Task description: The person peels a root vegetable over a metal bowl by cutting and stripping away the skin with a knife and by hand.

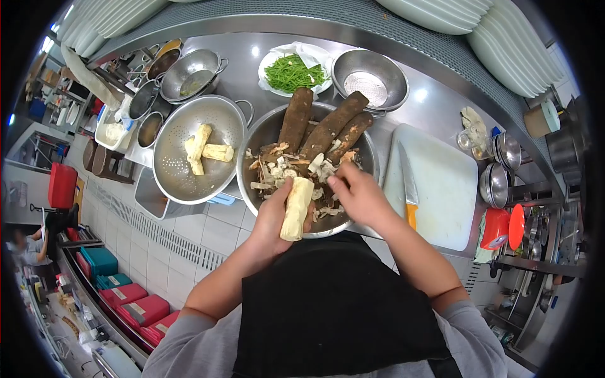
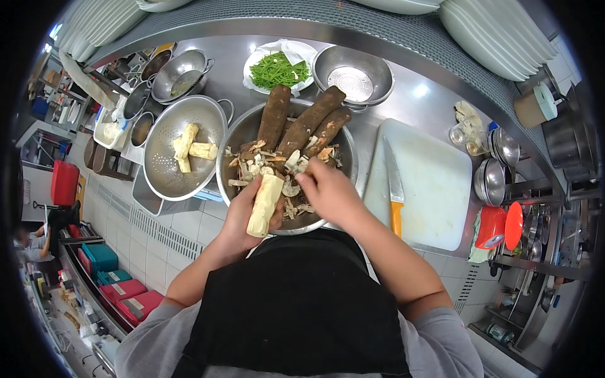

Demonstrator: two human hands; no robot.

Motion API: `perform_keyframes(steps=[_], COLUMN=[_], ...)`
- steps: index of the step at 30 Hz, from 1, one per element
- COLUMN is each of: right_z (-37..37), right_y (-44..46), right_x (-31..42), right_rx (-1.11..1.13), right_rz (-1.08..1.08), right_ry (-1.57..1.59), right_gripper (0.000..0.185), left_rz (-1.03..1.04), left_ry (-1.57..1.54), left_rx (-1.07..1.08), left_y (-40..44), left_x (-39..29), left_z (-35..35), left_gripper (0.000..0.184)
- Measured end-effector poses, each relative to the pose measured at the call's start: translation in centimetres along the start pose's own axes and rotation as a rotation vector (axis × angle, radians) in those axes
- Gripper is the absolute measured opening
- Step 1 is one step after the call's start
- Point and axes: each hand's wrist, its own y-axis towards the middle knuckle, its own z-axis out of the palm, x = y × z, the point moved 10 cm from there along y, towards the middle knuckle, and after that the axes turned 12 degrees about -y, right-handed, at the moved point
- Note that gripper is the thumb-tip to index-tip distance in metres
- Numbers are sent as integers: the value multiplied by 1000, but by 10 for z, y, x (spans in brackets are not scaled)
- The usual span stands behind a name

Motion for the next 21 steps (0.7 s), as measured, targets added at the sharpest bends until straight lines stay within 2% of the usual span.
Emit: perform_keyframes(steps=[2,3,6,8,14,15,19,21], right_z=[8,9,8,0,-5,-7,0,-1], right_y=[-11,-14,-11,-11,3,7,5,1], right_x=[26,29,18,21,25,27,29,27], right_rx=[109,76,61,13,-7,-74,-149,-184], right_rz=[-107,-141,-30,-63,-174,-215,-185,-154], right_ry=[-37,-20,73,82,-70,-127,-221,-282], right_gripper=[25,24,23,23,18,17,16,15], left_rz=[54,55,145,133,183,176,102,111], left_ry=[12,13,69,44,23,27,-39,-59], left_rx=[6,7,55,113,12,60,126,53], left_y=[3,4,6,11,15,17,30,33], left_x=[-6,-6,-17,-17,-21,-20,-16,-12], left_z=[0,1,3,1,6,10,12,11], left_gripper=[45,45,42,39,32,32,33,35])
